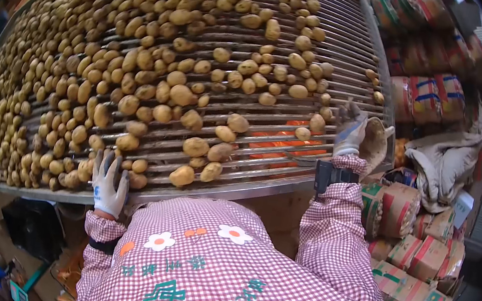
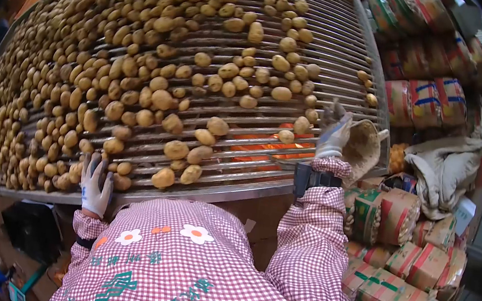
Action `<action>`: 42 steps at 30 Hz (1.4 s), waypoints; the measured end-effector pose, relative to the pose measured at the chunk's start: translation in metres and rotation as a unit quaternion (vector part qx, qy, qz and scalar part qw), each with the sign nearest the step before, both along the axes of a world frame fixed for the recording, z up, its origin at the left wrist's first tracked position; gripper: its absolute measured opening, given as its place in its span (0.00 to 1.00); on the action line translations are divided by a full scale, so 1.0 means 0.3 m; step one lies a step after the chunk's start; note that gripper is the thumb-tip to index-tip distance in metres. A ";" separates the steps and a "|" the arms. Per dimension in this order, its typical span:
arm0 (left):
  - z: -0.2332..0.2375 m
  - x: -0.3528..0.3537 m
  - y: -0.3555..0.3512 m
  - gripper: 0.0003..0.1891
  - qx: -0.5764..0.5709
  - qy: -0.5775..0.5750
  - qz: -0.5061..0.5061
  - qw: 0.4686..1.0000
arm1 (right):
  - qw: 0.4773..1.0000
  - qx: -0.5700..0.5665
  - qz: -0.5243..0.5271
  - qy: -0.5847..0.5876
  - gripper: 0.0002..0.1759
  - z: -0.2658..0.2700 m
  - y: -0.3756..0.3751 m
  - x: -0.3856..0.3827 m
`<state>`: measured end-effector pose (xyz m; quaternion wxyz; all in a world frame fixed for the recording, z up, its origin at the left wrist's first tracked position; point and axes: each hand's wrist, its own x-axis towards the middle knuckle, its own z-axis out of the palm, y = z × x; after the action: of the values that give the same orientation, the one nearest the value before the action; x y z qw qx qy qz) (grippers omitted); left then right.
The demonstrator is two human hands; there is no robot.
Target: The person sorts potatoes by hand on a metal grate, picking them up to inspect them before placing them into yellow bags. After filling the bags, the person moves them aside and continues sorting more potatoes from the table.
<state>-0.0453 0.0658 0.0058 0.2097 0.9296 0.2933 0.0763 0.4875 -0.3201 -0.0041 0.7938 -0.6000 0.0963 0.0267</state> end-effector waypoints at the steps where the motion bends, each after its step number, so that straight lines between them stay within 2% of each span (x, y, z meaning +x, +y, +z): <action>1: -0.012 0.000 -0.002 0.22 0.007 0.012 0.007 1.000 | 0.995 -0.084 0.009 -0.054 0.29 0.023 -0.037 0.002; 2: -0.021 0.001 -0.005 0.22 0.014 0.025 0.015 0.999 | 0.980 -0.168 0.019 -0.106 0.27 0.041 -0.072 -0.008; 3: -0.022 0.012 -0.008 0.22 0.024 0.027 0.013 0.999 | 0.981 -0.165 0.013 -0.106 0.27 0.029 -0.113 -0.002; 4: -0.020 0.019 -0.013 0.22 0.033 0.028 0.009 0.999 | 0.901 -0.406 0.071 -0.132 0.27 0.008 -0.150 0.008; 5: -0.017 0.021 -0.014 0.21 0.032 0.028 0.008 0.999 | 0.761 -0.619 0.126 -0.148 0.27 -0.017 -0.179 0.018; 6: -0.017 0.019 -0.013 0.21 0.033 0.026 0.008 0.999 | 0.648 -0.719 0.142 -0.205 0.29 -0.023 -0.176 0.007; 8: -0.017 0.021 -0.014 0.20 0.032 0.010 0.008 0.999 | 0.611 -0.767 0.103 -0.170 0.33 -0.081 -0.189 0.005; 10: -0.005 0.028 -0.018 0.20 0.029 0.016 0.012 0.999 | 0.571 -0.808 0.142 -0.015 0.37 0.046 -0.041 -0.085; 12: -0.019 0.021 -0.012 0.19 0.035 0.011 0.006 0.999 | 0.521 -0.835 0.156 -0.087 0.38 -0.056 0.017 -0.078; 14: -0.008 0.027 -0.015 0.18 0.031 0.007 0.010 0.999 | 0.622 -0.763 0.117 -0.133 0.35 -0.138 0.156 -0.127; 16: -0.012 0.026 -0.016 0.18 0.034 0.000 0.015 0.999 | 0.520 -0.796 0.149 -0.273 0.34 -0.308 0.233 -0.134; 18: 0.002 0.031 -0.019 0.18 0.025 -0.004 0.022 0.999 | 0.691 -0.607 0.314 -0.234 0.34 0.027 0.455 -0.282; 19: -0.005 0.029 -0.019 0.17 0.028 -0.017 0.026 0.999 | 0.734 -0.485 0.368 -0.300 0.38 0.043 0.476 -0.296; 20: 0.000 0.029 -0.015 0.17 0.034 -0.017 0.022 0.999 | 0.758 -0.436 0.371 -0.311 0.36 0.117 0.518 -0.293; 22: 0.009 0.033 -0.023 0.17 0.036 -0.025 0.030 0.999 | 0.718 -0.509 0.301 -0.367 0.36 0.131 0.514 -0.159; 23: 0.011 0.037 -0.021 0.17 0.040 -0.031 0.039 0.998 | 0.716 -0.558 0.275 -0.316 0.35 0.161 0.508 -0.092; 24: 0.012 0.037 -0.022 0.18 0.033 -0.034 0.039 0.998 | 0.681 -0.611 0.217 -0.341 0.33 0.107 0.471 0.001; 25: 0.013 0.034 -0.025 0.18 0.026 -0.035 0.039 0.998 | 0.664 -0.657 0.203 -0.294 0.34 0.092 0.432 0.080; 27: 0.009 0.028 -0.025 0.18 0.032 -0.029 0.044 0.998 | 0.650 -0.704 0.188 -0.215 0.40 -0.046 0.312 0.271; 28: 0.001 0.023 -0.027 0.18 0.036 -0.020 0.041 0.998 | 0.664 -0.711 0.182 -0.144 0.42 -0.093 0.278 0.315; 30: -0.005 0.022 -0.029 0.18 0.045 -0.026 0.048 0.998 | 0.670 -0.710 0.196 -0.099 0.44 -0.118 0.301 0.297; 32: 0.024 0.034 -0.023 0.19 0.032 -0.003 0.034 0.999 | 0.684 -0.676 0.154 -0.227 0.42 -0.215 0.339 0.269; 34: 0.035 0.041 -0.022 0.19 0.029 -0.002 0.037 0.999 | 0.659 -0.670 0.187 -0.286 0.34 -0.204 0.414 0.213; 36: 0.045 0.046 -0.021 0.19 0.026 0.001 0.033 0.999 | 0.694 -0.598 0.202 -0.346 0.30 -0.214 0.480 0.158; 39: 0.056 0.054 -0.027 0.18 0.037 -0.002 0.037 0.999 | 0.698 -0.559 0.280 -0.349 0.28 -0.151 0.601 0.045; 42: 0.035 0.043 -0.027 0.18 0.040 -0.004 0.037 0.998 | 0.699 -0.487 0.333 -0.404 0.29 -0.100 0.701 -0.059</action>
<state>-0.0322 0.0577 0.0164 0.1701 0.9254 0.3239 0.0994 0.4697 -0.1097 -0.0340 0.2927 -0.8487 -0.4404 -0.0064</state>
